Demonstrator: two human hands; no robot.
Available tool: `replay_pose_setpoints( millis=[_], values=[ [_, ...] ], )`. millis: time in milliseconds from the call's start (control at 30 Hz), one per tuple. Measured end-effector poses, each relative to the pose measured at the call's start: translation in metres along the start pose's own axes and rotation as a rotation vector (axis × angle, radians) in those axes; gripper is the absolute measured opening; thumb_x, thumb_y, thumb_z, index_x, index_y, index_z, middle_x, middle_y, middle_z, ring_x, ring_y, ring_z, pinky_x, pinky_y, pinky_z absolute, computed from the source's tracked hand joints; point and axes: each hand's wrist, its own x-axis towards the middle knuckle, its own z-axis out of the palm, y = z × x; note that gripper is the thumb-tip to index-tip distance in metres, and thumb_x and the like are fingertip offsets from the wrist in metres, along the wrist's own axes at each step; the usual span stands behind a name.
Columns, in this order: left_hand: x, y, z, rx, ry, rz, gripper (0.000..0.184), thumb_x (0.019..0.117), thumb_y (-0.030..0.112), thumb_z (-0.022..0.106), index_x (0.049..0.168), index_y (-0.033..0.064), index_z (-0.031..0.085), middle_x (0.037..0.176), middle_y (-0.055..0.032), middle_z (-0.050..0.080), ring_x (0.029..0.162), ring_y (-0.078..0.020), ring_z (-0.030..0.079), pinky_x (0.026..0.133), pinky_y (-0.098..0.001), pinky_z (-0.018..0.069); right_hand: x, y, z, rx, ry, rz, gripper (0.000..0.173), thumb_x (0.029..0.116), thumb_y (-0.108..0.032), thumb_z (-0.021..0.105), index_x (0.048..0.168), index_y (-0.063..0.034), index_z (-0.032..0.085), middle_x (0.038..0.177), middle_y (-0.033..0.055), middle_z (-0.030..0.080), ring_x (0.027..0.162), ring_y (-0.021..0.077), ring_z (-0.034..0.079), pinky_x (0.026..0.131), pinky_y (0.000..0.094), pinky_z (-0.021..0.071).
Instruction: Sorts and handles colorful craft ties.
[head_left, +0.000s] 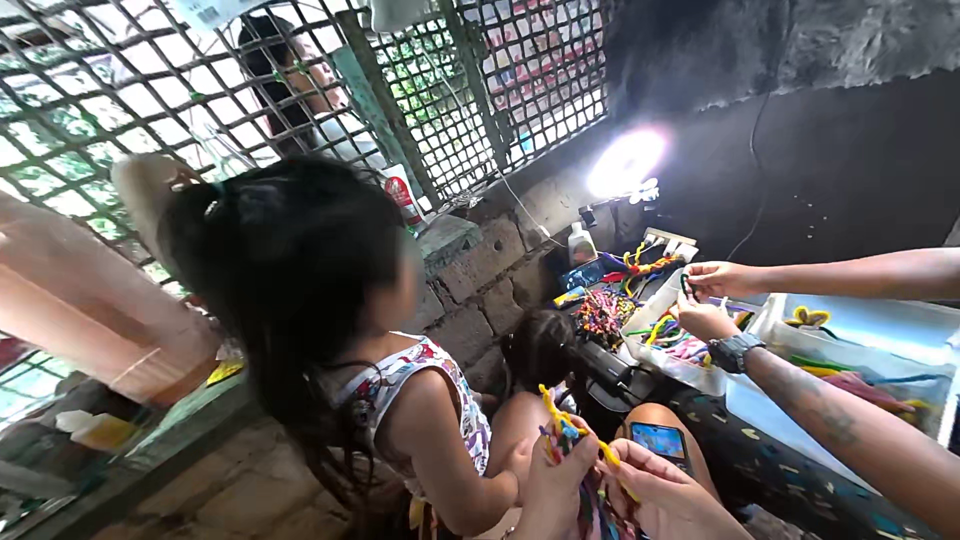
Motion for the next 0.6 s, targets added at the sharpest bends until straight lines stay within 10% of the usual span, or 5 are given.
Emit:
replay_pose_setpoints(
  millis=[333, 433, 600],
  values=[
    [0.003, -0.001, 0.0, 0.12, -0.159, 0.065, 0.019, 0.09, -0.006, 0.065, 0.105, 0.0049, 0.063, 0.087, 0.0, 0.071, 0.076, -0.0058, 0.068, 0.072, -0.024, 0.0583, -0.004, -0.004, -0.001, -0.047, 0.218, -0.105, 0.016, 0.0972, -0.006, 0.06, 0.099, -0.0166, 0.072, 0.083, -0.0035, 0.072, 0.069, 0.0042, 0.066, 0.068, 0.023, 0.0573],
    [0.002, 0.07, 0.053, 0.371, 0.167, -0.395, 0.023, 0.0836, -0.023, 0.062, 0.091, -0.0011, 0.065, 0.075, -0.0042, 0.065, 0.069, -0.0082, 0.064, 0.077, -0.0241, 0.0561, -0.002, -0.002, -0.002, -0.014, 0.211, -0.083, 0.016, 0.0982, -0.007, 0.058, 0.1, -0.0156, 0.071, 0.085, -0.0026, 0.072, 0.068, 0.004, 0.065, 0.066, 0.0226, 0.0569],
    [0.001, 0.006, -0.007, -0.006, -0.058, 0.116, 0.018, 0.0916, -0.004, 0.062, 0.099, 0.0102, 0.069, 0.081, 0.0026, 0.072, 0.069, -0.0036, 0.067, 0.069, -0.0216, 0.0579, -0.002, 0.001, -0.007, -0.273, 0.193, -0.018, 0.013, 0.0975, -0.004, 0.058, 0.104, -0.009, 0.068, 0.084, -0.0047, 0.071, 0.069, 0.0026, 0.064, 0.065, 0.0211, 0.0548]
  ],
)
